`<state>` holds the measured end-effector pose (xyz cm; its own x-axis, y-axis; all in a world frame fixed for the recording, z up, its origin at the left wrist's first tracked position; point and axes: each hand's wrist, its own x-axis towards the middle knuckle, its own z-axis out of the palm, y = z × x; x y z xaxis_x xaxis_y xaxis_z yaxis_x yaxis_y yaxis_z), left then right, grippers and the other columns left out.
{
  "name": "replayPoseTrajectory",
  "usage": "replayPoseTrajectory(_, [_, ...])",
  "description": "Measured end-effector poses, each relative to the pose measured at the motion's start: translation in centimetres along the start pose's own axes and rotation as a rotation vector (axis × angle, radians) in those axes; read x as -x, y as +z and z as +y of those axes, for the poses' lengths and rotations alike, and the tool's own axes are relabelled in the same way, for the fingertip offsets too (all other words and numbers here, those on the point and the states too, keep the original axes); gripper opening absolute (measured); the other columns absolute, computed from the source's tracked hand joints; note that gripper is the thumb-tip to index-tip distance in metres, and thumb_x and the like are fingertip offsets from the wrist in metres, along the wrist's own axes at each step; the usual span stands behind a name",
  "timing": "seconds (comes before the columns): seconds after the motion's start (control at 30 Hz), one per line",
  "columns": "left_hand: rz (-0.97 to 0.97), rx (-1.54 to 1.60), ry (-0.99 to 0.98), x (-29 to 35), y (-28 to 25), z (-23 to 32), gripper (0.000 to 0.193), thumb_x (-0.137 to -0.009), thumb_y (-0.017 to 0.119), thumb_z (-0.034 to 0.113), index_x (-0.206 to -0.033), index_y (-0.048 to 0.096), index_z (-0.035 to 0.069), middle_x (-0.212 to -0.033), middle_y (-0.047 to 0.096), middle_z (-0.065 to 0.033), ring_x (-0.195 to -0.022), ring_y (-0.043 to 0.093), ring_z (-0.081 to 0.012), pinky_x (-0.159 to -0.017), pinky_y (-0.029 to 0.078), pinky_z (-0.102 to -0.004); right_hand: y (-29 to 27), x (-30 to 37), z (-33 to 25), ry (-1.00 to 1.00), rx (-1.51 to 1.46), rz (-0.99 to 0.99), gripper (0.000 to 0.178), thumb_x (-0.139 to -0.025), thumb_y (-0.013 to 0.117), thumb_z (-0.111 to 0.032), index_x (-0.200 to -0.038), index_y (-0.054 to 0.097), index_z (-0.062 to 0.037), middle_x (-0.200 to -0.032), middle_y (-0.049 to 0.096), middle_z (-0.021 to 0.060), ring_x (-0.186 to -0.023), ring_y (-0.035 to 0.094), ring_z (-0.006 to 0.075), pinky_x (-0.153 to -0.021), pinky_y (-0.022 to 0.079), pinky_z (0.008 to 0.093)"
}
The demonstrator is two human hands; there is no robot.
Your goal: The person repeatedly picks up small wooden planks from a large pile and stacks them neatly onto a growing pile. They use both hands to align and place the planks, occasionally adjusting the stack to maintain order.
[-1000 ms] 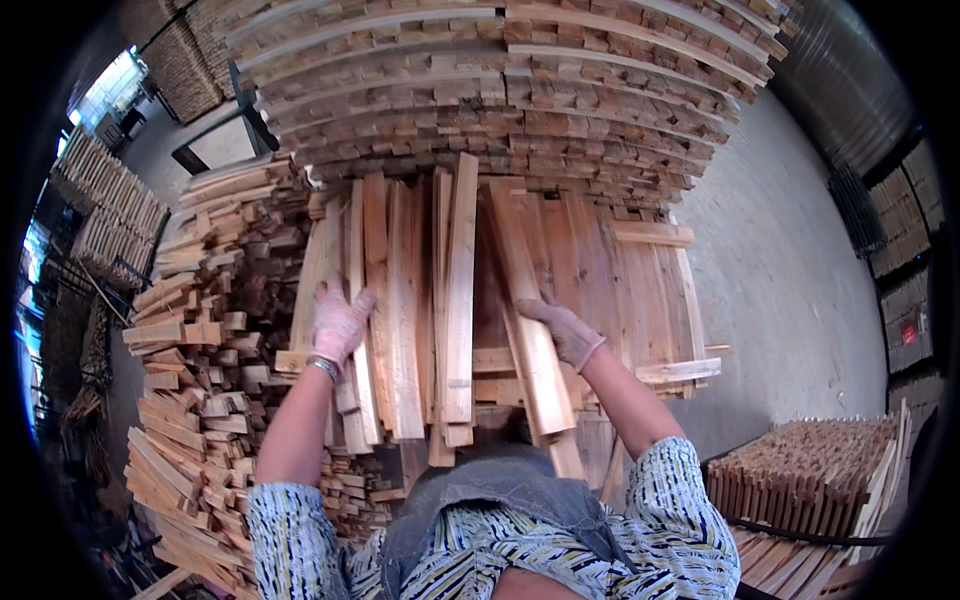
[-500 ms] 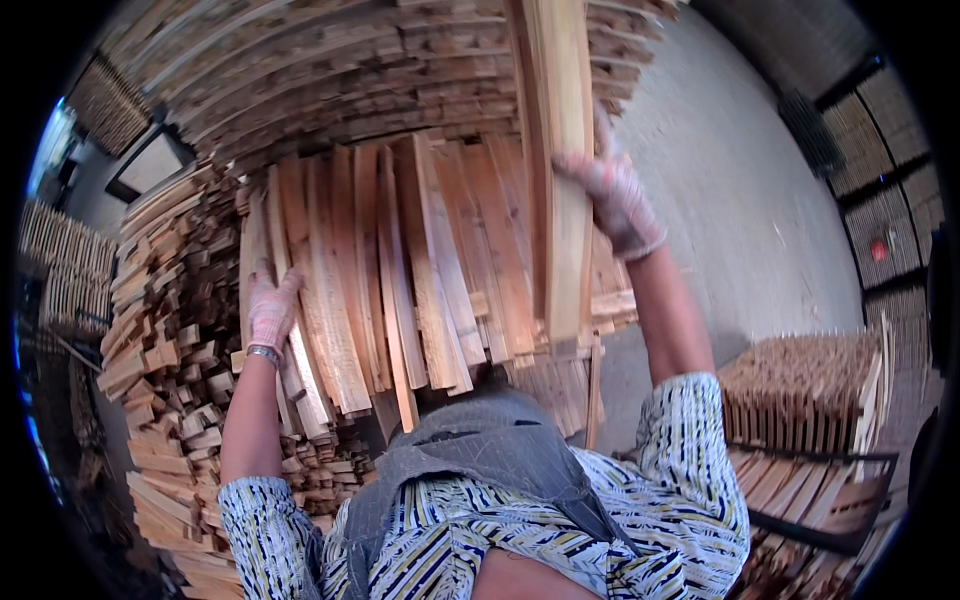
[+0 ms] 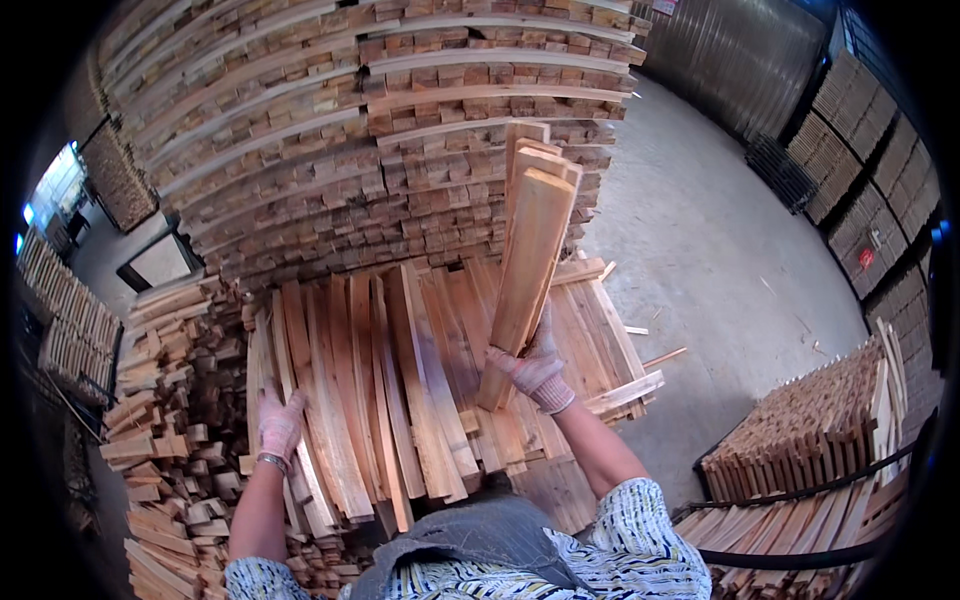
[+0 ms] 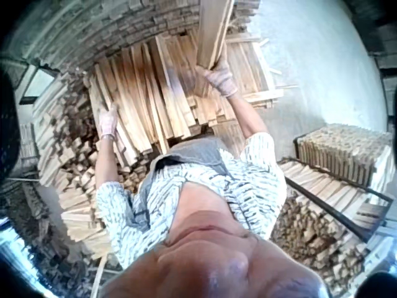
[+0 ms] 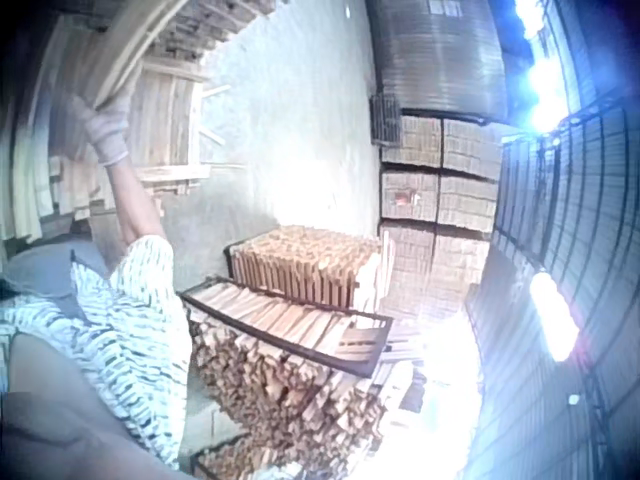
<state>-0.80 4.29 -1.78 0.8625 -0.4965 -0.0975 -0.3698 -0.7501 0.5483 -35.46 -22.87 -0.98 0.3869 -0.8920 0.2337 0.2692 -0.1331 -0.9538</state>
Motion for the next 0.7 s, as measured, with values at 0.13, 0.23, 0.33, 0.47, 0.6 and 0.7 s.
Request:
replayPoseTrajectory(0.13, [0.018,-0.016,-0.013,0.1,-0.3,0.0,0.089,-0.087,0.070,0.045,-0.154,0.031,0.001,-0.155,0.033,-0.0310,-0.144,0.033,-0.0441,-0.119,0.029,-0.0428,-2.9,-2.0,-4.2,-0.142,0.298,-0.082,0.123,-0.062,0.086,-0.009,-0.159,0.011,-0.0010,-0.147,0.043,0.0164,-0.133,0.047,0.0271,-0.115,0.038,0.0384])
replayPoseTrajectory(0.23, [0.012,0.017,0.060,0.0,-0.1,-0.5,0.084,-0.090,0.068,0.043,-0.154,0.031,0.001,-0.155,0.034,-0.0307,-0.144,0.034,-0.0433,-0.119,0.029,-0.0417,-6.2,-2.8,-7.0,-0.077,0.979,0.042,0.120,-0.065,0.087,-0.038,-0.156,0.021,0.0026,-0.142,0.049,0.0255,-0.129,0.051,0.0382,-0.112,0.042,0.0416])
replayPoseTrajectory(0.33, [-0.002,0.013,0.025,-0.5,0.4,-1.1,0.084,-0.092,0.067,0.044,-0.155,0.031,0.002,-0.158,0.030,-0.0291,-0.146,0.033,-0.0412,-0.120,0.027,-0.0404,-9.9,-3.6,-7.5,0.323,1.381,0.004,0.117,-0.068,0.085,-0.048,-0.157,0.023,-0.0038,-0.136,0.054,0.0259,-0.125,0.055,0.0393,-0.107,0.046,0.0435])
replayPoseTrajectory(0.47, [0.016,0.007,-0.001,-1.1,0.9,-2.0,0.081,-0.093,0.066,0.042,-0.155,0.033,0.002,-0.158,0.032,-0.0268,-0.147,0.032,-0.0384,-0.120,0.027,-0.0390,-12.6,-4.2,-2.3,0.571,1.660,-0.037,0.105,-0.074,0.080,-0.052,-0.158,0.026,-0.0196,-0.126,0.059,0.0218,-0.119,0.060,0.0333,-0.100,0.050,0.0435])
replayPoseTrajectory(0.6, [0.013,0.085,0.033,-1.1,0.8,-2.6,0.077,-0.093,0.067,0.036,-0.153,0.035,0.001,-0.156,0.036,-0.0243,-0.144,0.037,-0.0373,-0.119,0.029,-0.0388,-14.3,-3.4,5.4,0.637,1.766,0.007,0.107,-0.073,0.081,-0.054,-0.158,0.025,-0.0184,-0.126,0.059,0.0230,-0.116,0.061,0.0366,-0.100,0.049,0.0451])
replayPoseTrajectory(0.7, [0.035,0.060,0.008,-1.4,0.9,-2.8,0.075,-0.092,0.066,0.033,-0.153,0.036,0.000,-0.154,0.039,-0.0234,-0.143,0.038,-0.0358,-0.118,0.030,-0.0394,-17.1,-4.3,6.8,0.684,1.613,-0.091,0.111,-0.072,0.083,-0.051,-0.159,0.023,-0.0171,-0.128,0.058,0.0245,-0.119,0.061,0.0369,-0.102,0.048,0.0444])
